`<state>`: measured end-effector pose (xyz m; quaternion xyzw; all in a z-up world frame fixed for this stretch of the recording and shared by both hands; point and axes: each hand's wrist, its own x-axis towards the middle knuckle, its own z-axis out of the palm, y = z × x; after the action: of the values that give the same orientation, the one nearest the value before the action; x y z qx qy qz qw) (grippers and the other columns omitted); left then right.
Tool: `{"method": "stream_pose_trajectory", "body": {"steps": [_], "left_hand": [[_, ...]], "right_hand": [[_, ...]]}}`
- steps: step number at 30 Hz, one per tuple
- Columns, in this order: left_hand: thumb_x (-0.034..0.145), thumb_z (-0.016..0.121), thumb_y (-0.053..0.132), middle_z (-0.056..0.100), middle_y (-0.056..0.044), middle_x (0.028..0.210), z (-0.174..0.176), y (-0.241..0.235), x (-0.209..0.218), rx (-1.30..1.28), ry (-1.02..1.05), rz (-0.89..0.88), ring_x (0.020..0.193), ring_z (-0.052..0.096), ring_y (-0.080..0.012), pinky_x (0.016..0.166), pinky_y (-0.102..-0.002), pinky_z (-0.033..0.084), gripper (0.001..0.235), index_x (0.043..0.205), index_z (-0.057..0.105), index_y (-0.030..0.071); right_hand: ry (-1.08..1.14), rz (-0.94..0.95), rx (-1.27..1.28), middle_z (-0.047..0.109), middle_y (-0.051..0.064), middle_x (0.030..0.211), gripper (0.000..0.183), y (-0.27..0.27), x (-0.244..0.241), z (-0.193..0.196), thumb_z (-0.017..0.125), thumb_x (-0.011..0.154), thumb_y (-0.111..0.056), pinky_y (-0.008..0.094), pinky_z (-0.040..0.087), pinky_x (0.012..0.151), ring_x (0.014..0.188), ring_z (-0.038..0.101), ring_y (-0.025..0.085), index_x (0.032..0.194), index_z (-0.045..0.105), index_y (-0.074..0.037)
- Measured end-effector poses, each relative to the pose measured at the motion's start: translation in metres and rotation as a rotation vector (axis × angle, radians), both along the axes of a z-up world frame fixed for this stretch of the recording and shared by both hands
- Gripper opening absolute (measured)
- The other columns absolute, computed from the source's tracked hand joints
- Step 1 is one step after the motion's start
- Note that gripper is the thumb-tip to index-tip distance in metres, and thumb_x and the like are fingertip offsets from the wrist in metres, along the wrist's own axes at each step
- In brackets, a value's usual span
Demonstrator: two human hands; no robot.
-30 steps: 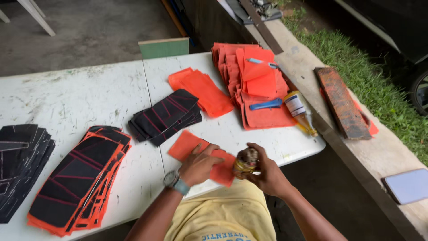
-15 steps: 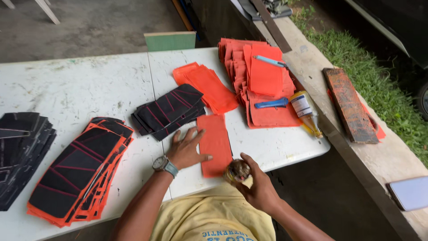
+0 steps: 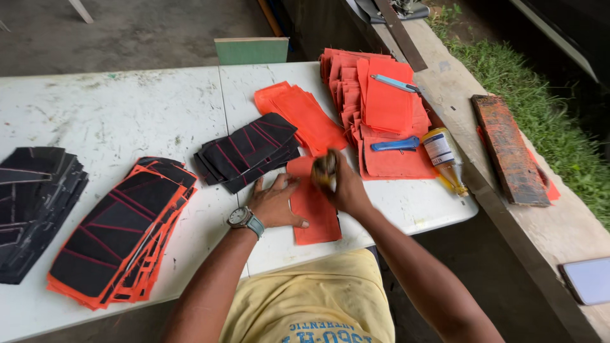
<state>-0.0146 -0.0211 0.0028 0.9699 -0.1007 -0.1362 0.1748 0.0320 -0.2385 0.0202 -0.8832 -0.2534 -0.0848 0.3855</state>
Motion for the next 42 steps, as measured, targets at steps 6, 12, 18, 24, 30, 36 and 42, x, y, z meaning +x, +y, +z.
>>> {"method": "stream_pose_trajectory", "body": {"steps": [6,12,18,24,30,36,42], "left_hand": [[0.059,0.079,0.074,0.022,-0.008,0.165,0.005,0.0,0.002,0.034,0.043,-0.042,0.142,0.043,-0.0322,0.121,-0.066,0.006,0.12,0.159,0.031,0.027],[0.059,0.078,0.073,0.021,-0.012,0.166,0.003,-0.004,0.003,0.033,0.066,-0.067,0.143,0.044,-0.034,0.123,-0.068,0.006,0.119,0.159,0.032,0.029],[0.06,0.079,0.072,0.02,-0.009,0.167,0.013,-0.007,0.004,0.087,0.125,-0.012,0.144,0.043,-0.0316,0.125,-0.065,0.004,0.121,0.161,0.027,0.03],[0.059,0.079,0.074,0.021,-0.004,0.165,0.004,-0.004,0.0,0.066,0.083,-0.026,0.144,0.043,-0.0263,0.122,-0.067,0.004,0.121,0.159,0.028,0.03],[0.059,0.081,0.072,0.021,-0.005,0.166,0.002,-0.006,0.004,0.037,0.079,-0.045,0.141,0.047,-0.0266,0.122,-0.069,0.008,0.127,0.161,0.027,0.02],[0.055,0.085,0.07,0.024,-0.006,0.164,0.011,-0.006,0.004,0.069,0.059,-0.037,0.144,0.041,-0.0283,0.119,-0.068,0.01,0.13,0.159,0.027,0.019],[0.053,0.085,0.069,0.033,-0.002,0.158,0.007,-0.009,0.0,0.029,-0.055,-0.047,0.146,0.045,-0.0219,0.117,-0.07,0.012,0.124,0.153,0.034,0.016]], "right_hand": [[0.074,0.088,-0.04,0.066,0.023,0.126,0.088,-0.06,-0.116,-0.011,0.084,0.074,-0.011,0.044,0.054,0.097,0.12,0.066,0.04,0.147,0.034,-0.007],[-0.009,-0.068,0.018,0.067,0.026,0.124,0.086,-0.008,0.035,-0.016,0.085,0.086,-0.026,0.05,0.054,0.088,0.113,0.065,0.047,0.151,0.031,-0.009],[0.016,0.002,0.006,0.066,0.026,0.121,0.087,-0.011,0.044,-0.004,0.085,0.083,-0.025,0.05,0.054,0.089,0.111,0.065,0.047,0.149,0.03,-0.009],[0.1,0.025,-0.055,0.067,0.022,0.122,0.083,-0.072,-0.112,-0.007,0.083,0.082,-0.021,0.044,0.056,0.092,0.114,0.069,0.041,0.146,0.034,-0.008],[0.052,0.028,-0.007,0.067,0.025,0.118,0.08,-0.041,-0.058,-0.008,0.082,0.08,-0.016,0.046,0.055,0.089,0.113,0.066,0.046,0.147,0.038,-0.008],[-0.082,0.024,0.038,0.066,0.024,0.116,0.081,0.019,0.075,-0.013,0.085,0.083,-0.022,0.051,0.053,0.085,0.107,0.065,0.048,0.145,0.034,-0.01],[0.113,0.027,-0.037,0.068,0.022,0.123,0.08,-0.033,-0.07,0.007,0.081,0.082,-0.02,0.044,0.056,0.091,0.114,0.068,0.041,0.147,0.037,-0.009]]}}
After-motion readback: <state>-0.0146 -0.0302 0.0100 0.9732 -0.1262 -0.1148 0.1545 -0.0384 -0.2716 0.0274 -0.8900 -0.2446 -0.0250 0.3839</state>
